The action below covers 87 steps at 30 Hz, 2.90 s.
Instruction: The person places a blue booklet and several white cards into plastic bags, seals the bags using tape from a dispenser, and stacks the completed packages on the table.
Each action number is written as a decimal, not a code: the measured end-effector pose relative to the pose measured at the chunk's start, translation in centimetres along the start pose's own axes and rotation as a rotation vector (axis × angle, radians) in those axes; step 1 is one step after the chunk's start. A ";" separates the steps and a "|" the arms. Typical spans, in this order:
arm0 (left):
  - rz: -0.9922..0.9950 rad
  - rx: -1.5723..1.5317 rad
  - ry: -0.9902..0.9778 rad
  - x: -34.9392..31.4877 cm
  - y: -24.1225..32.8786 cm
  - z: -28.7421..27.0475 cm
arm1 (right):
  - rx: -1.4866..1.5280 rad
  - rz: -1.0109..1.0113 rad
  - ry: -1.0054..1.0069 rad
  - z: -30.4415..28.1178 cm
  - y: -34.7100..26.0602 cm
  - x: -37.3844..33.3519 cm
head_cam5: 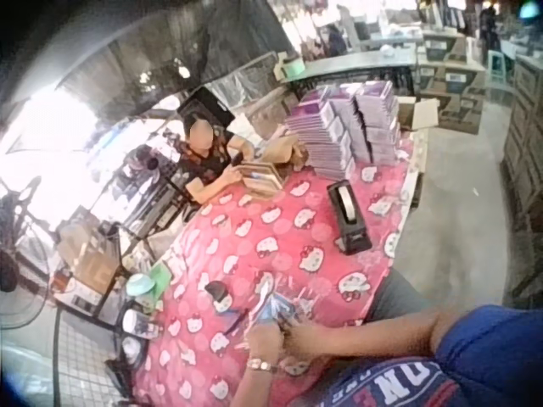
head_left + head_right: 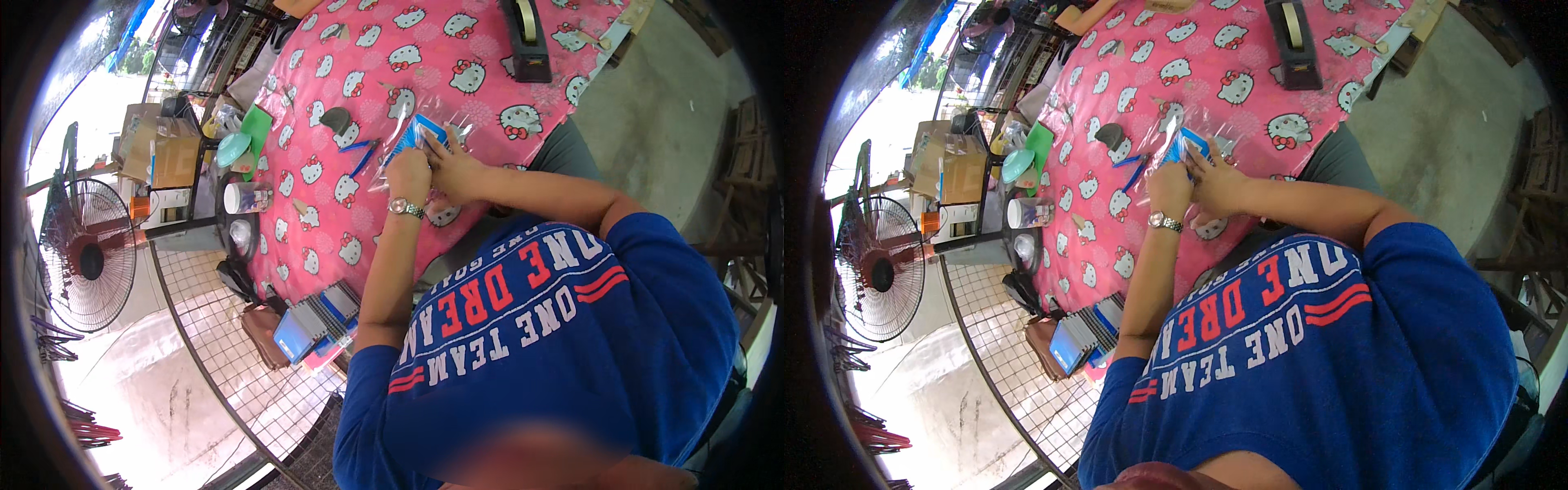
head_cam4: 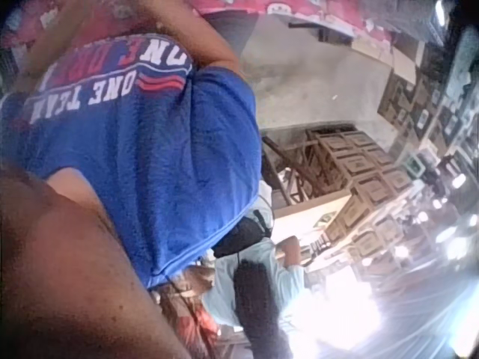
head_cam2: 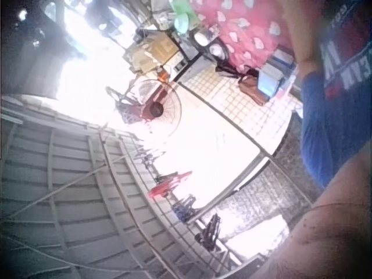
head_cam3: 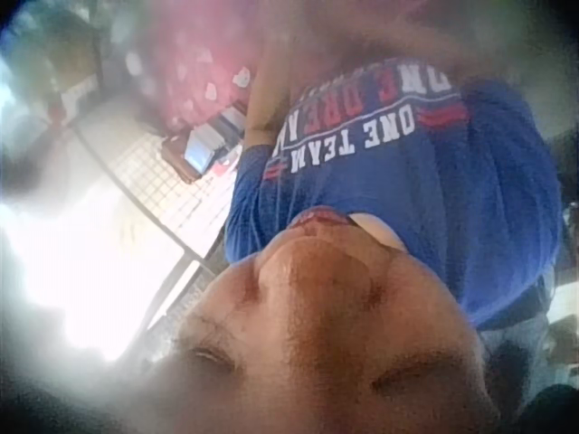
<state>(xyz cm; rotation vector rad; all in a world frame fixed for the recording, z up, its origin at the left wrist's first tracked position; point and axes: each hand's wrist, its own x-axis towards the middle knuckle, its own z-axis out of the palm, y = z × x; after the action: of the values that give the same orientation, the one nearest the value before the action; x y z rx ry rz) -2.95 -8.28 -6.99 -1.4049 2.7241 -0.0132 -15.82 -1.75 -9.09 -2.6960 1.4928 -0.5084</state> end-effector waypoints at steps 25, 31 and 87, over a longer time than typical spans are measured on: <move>-0.041 -0.003 0.167 -3.7 1.2 4.3 | 1.466 1.022 1.100 -3.1 17.0 -7.9; -0.025 -0.059 0.234 -3.8 1.4 4.6 | 1.874 1.053 1.019 0.8 15.2 -10.0; -0.277 -1.619 0.529 -7.2 2.4 -1.5 | 1.153 0.202 0.060 -6.8 0.8 -2.6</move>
<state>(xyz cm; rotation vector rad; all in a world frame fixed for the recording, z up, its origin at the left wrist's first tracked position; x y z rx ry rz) -0.86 -1.06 -5.09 -2.1143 2.6092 2.5374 -19.76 0.90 -3.49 -1.6201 0.9575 -1.0229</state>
